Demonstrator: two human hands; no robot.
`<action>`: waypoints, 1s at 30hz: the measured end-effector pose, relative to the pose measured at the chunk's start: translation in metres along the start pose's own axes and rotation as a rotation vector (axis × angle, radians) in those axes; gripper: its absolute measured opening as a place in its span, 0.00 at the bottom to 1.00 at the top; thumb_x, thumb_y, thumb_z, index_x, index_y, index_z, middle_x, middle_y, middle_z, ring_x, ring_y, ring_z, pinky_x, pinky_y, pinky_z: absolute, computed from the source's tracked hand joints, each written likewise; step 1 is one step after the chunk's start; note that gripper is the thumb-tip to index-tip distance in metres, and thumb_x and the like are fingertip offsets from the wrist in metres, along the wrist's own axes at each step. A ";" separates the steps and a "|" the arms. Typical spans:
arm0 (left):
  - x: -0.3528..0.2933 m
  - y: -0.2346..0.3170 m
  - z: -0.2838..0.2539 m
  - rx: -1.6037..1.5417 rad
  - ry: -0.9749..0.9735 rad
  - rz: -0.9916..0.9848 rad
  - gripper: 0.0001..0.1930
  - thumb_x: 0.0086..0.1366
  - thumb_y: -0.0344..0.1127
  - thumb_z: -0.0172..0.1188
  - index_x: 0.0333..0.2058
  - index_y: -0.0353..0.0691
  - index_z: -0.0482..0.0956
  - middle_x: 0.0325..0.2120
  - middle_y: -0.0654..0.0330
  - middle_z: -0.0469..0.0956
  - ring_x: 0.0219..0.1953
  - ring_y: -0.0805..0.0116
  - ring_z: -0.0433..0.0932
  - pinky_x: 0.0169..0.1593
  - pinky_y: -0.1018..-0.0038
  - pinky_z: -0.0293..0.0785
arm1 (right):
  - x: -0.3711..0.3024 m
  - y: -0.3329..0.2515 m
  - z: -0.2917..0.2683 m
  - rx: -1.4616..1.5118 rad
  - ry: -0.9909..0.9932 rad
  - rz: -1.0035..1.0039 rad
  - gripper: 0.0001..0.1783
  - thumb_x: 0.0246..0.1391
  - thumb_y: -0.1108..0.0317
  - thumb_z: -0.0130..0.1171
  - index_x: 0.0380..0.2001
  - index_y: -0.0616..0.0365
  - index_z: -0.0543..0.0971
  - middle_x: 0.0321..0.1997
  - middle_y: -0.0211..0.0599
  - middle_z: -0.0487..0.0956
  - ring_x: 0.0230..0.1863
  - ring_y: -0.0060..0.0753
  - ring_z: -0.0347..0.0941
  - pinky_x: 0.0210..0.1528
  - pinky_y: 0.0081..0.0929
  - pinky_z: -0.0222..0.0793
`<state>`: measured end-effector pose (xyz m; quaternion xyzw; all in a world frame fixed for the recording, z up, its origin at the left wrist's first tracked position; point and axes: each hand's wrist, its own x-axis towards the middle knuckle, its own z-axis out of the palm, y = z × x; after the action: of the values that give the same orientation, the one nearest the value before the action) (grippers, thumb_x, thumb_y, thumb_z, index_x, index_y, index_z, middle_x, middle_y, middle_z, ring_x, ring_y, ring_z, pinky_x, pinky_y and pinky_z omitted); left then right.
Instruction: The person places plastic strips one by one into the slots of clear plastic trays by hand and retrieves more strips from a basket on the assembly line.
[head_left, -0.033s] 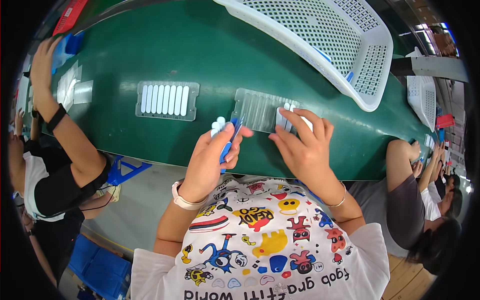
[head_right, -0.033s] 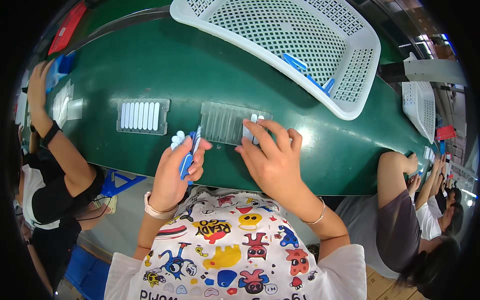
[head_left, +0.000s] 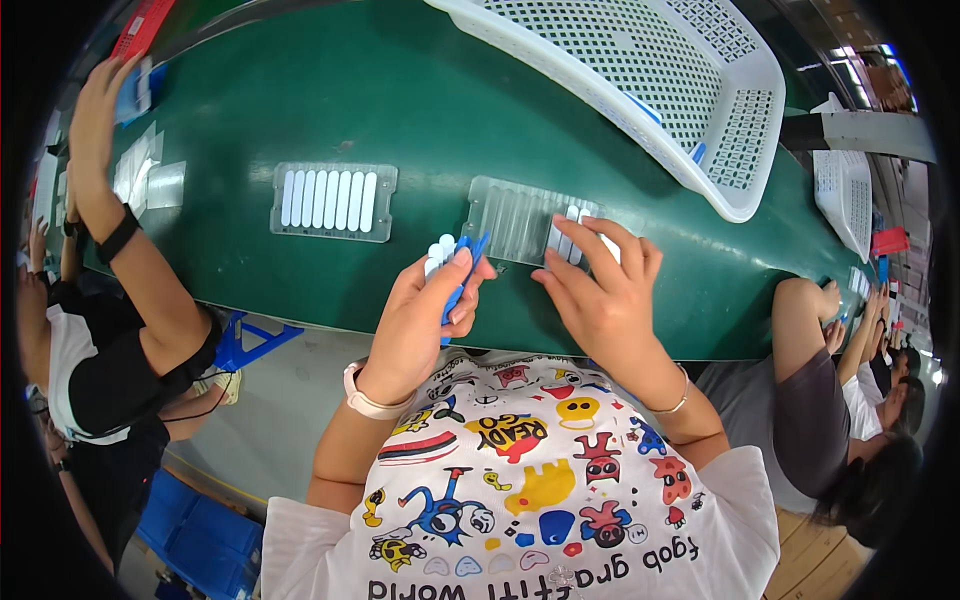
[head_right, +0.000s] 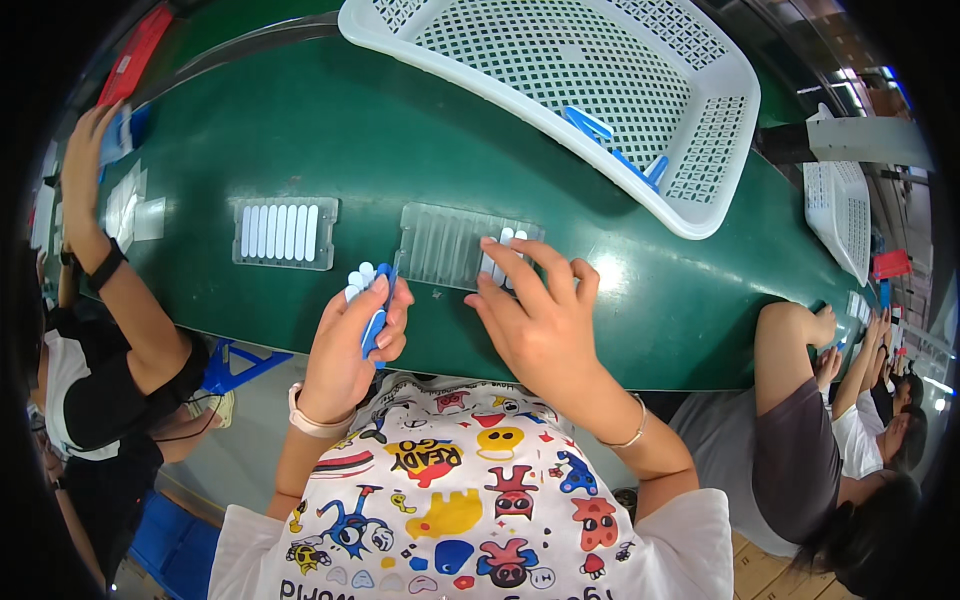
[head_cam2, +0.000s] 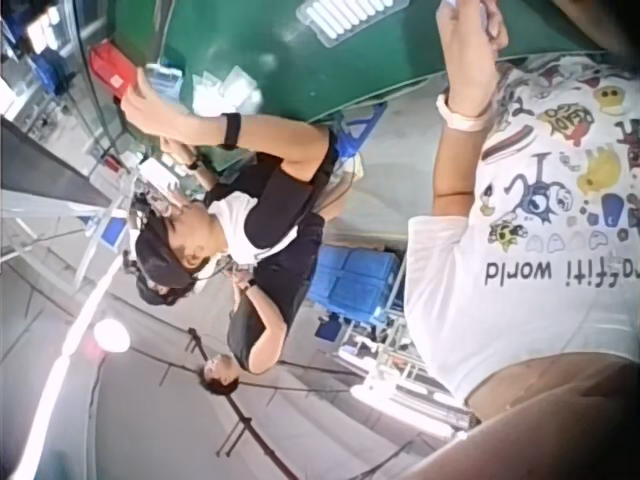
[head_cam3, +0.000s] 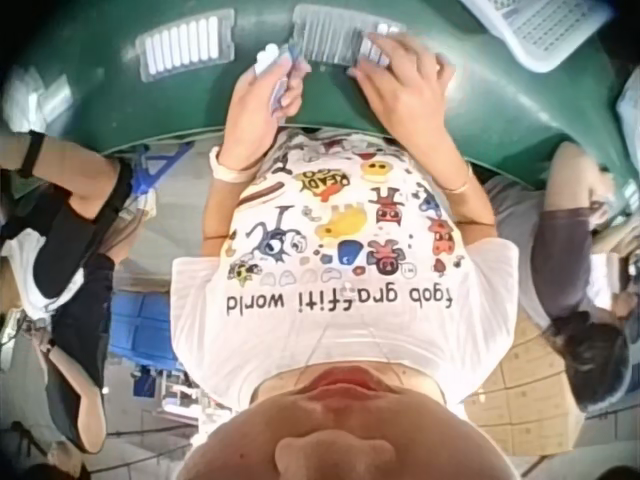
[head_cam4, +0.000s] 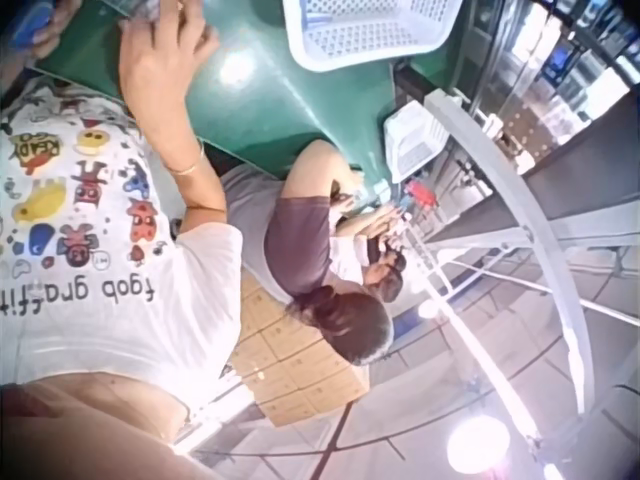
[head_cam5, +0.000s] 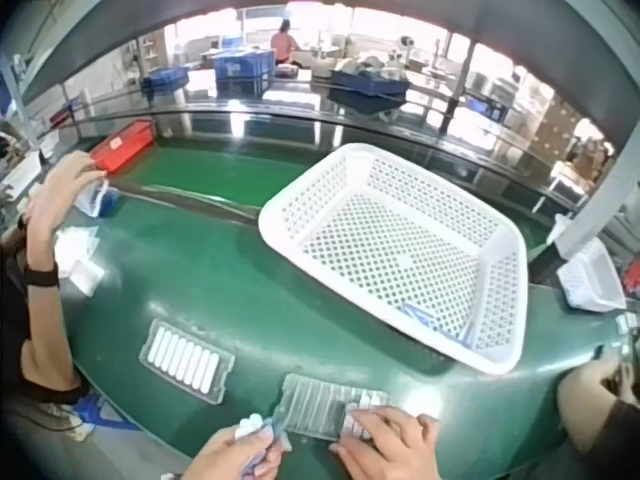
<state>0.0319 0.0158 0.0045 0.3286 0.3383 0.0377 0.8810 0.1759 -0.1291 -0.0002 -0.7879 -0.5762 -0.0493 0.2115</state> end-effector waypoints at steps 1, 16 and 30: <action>0.000 -0.001 0.001 0.001 -0.003 -0.002 0.14 0.69 0.41 0.47 0.36 0.33 0.70 0.22 0.68 0.64 0.19 0.84 0.56 0.20 0.84 0.51 | -0.004 0.003 0.009 0.005 0.024 -0.009 0.10 0.38 0.67 0.67 0.27 0.56 0.80 0.51 0.30 0.74 0.52 0.34 0.65 0.45 0.40 0.51; -0.003 -0.005 0.006 0.082 -0.010 0.057 0.08 0.65 0.33 0.54 0.37 0.38 0.66 0.24 0.64 0.69 0.19 0.86 0.58 0.20 0.85 0.52 | 0.013 0.007 -0.001 0.426 0.076 0.103 0.10 0.41 0.68 0.68 0.31 0.55 0.82 0.47 0.33 0.76 0.45 0.35 0.69 0.42 0.32 0.61; -0.007 -0.005 0.001 0.164 -0.032 0.064 0.07 0.66 0.34 0.52 0.36 0.36 0.68 0.25 0.60 0.74 0.17 0.84 0.60 0.19 0.85 0.55 | 0.032 -0.005 0.006 1.352 -0.226 0.605 0.06 0.54 0.73 0.59 0.33 0.64 0.80 0.32 0.31 0.79 0.31 0.13 0.69 0.32 0.14 0.66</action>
<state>0.0265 0.0093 0.0067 0.4108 0.3155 0.0326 0.8548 0.1811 -0.0969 0.0066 -0.6104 -0.2574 0.4572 0.5934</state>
